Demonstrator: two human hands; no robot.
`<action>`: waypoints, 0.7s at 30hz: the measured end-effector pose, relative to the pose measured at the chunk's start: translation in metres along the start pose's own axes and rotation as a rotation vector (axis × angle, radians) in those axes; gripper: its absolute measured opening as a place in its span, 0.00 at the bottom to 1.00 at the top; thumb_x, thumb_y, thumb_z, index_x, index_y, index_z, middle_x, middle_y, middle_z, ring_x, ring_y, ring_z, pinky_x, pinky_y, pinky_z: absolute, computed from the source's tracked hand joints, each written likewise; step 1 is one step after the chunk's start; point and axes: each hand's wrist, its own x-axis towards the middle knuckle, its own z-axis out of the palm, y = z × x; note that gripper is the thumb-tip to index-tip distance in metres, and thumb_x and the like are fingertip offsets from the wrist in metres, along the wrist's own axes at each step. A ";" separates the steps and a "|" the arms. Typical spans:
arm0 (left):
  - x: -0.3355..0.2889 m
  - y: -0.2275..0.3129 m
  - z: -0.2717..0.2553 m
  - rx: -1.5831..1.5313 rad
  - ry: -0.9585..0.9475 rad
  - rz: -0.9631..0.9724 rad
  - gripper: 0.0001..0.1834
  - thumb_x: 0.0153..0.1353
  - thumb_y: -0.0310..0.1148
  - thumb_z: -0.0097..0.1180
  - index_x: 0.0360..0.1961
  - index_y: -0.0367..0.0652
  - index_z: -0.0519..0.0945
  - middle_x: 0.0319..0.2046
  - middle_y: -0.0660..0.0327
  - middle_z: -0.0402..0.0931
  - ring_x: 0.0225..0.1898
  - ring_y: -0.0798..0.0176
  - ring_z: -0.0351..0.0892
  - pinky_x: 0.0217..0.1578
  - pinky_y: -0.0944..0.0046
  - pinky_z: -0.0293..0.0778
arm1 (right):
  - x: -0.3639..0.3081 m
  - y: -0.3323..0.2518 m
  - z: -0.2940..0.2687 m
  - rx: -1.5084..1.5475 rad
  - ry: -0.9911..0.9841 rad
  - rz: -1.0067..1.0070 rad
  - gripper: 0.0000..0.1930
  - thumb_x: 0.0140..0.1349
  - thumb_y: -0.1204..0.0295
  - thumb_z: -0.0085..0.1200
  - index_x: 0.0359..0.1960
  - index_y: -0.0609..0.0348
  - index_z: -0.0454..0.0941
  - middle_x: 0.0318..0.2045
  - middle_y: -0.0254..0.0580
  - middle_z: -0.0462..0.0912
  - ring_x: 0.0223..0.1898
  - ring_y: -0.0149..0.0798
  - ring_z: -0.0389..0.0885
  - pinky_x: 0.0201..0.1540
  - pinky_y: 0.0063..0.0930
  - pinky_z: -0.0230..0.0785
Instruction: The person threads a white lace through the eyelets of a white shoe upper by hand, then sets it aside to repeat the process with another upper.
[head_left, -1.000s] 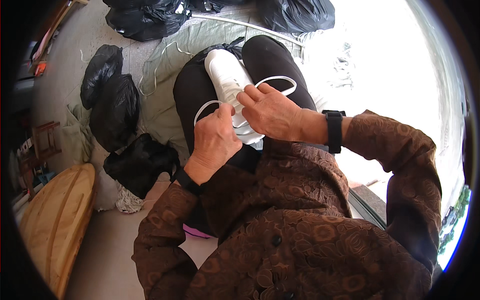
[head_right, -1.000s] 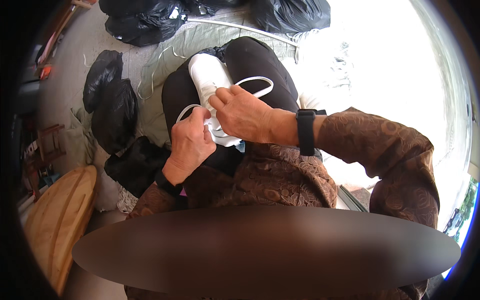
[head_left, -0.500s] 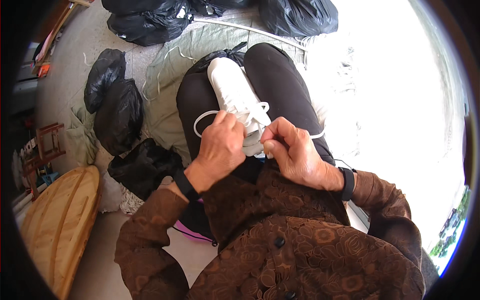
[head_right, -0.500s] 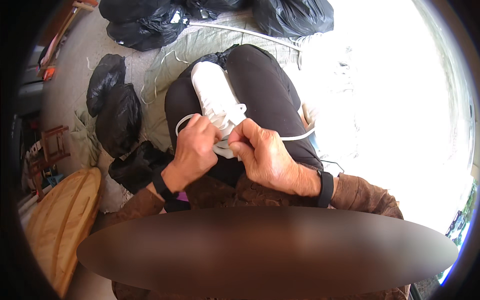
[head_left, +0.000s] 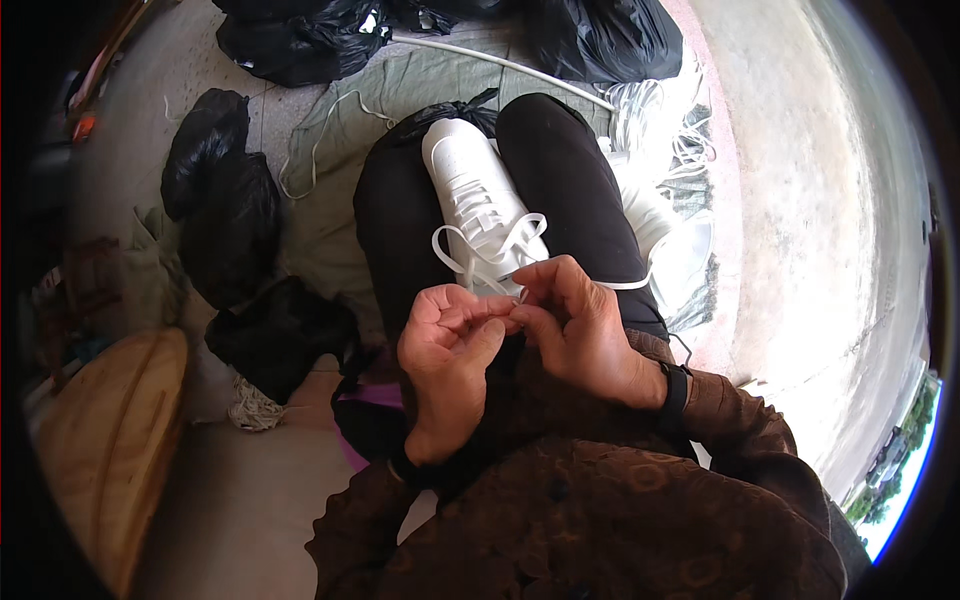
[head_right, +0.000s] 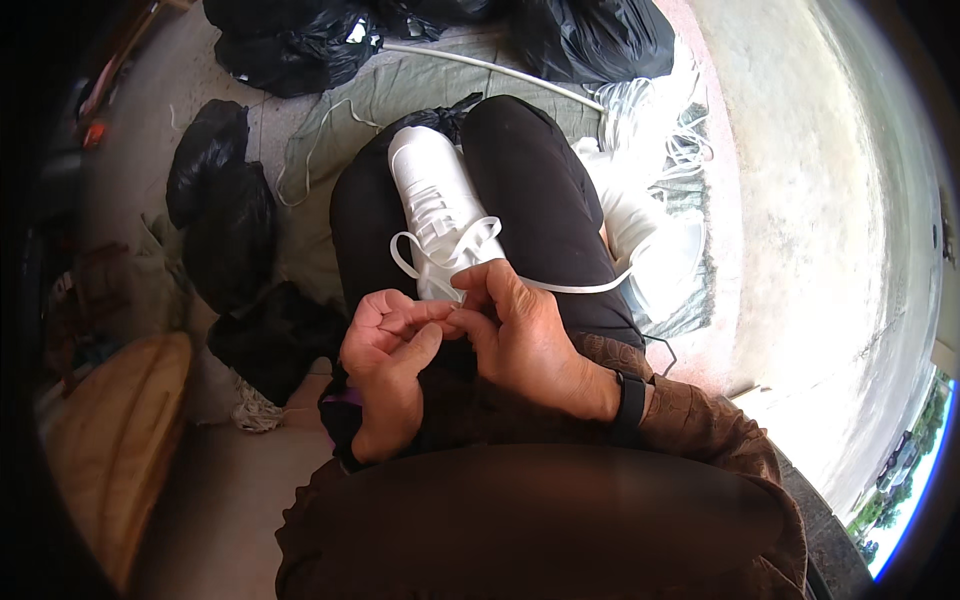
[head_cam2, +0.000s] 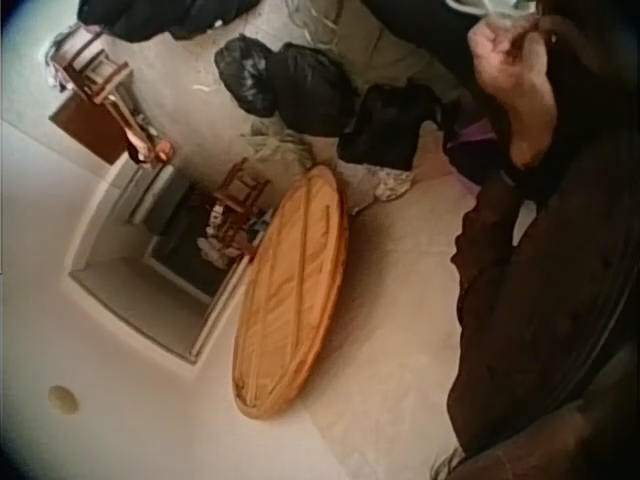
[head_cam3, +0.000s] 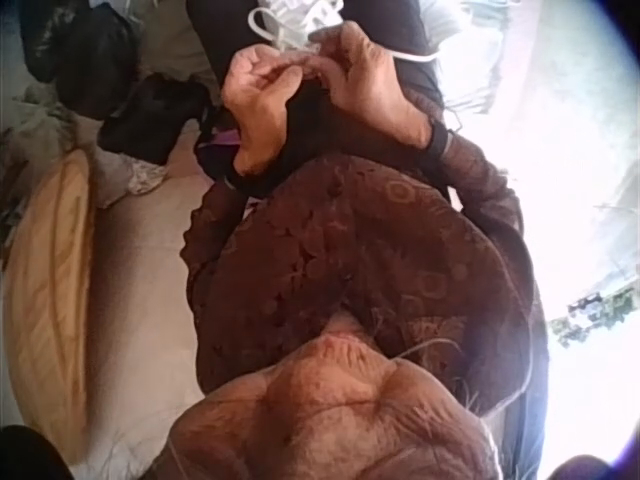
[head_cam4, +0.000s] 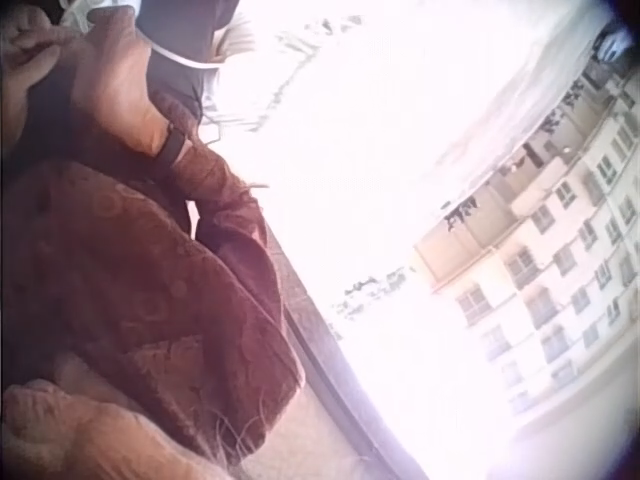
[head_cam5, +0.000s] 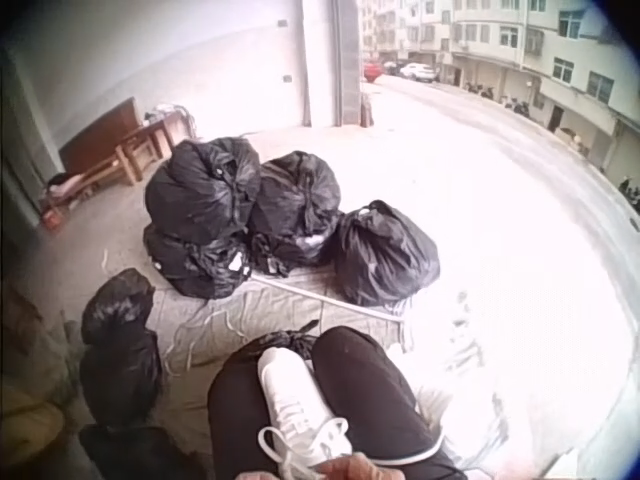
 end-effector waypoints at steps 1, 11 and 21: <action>-0.002 0.000 -0.001 -0.019 -0.026 0.031 0.15 0.62 0.11 0.51 0.48 0.34 0.68 0.44 0.46 0.82 0.44 0.62 0.83 0.50 0.64 0.79 | 0.000 -0.001 0.001 -0.009 -0.004 -0.004 0.09 0.63 0.82 0.60 0.43 0.66 0.74 0.31 0.46 0.83 0.29 0.38 0.84 0.34 0.31 0.78; -0.002 0.003 -0.036 -0.134 0.113 -0.053 0.09 0.65 0.22 0.59 0.45 0.36 0.74 0.40 0.52 0.83 0.39 0.62 0.83 0.45 0.61 0.80 | 0.002 -0.070 -0.040 0.898 -0.587 0.316 0.07 0.67 0.76 0.61 0.34 0.68 0.76 0.28 0.44 0.82 0.24 0.32 0.81 0.26 0.23 0.75; 0.006 0.011 -0.027 0.651 -0.714 0.128 0.14 0.58 0.26 0.60 0.46 0.38 0.83 0.47 0.57 0.80 0.54 0.57 0.76 0.59 0.57 0.71 | 0.004 -0.106 -0.039 0.726 -0.610 -0.027 0.13 0.64 0.68 0.66 0.31 0.65 0.77 0.26 0.43 0.80 0.19 0.28 0.75 0.21 0.20 0.67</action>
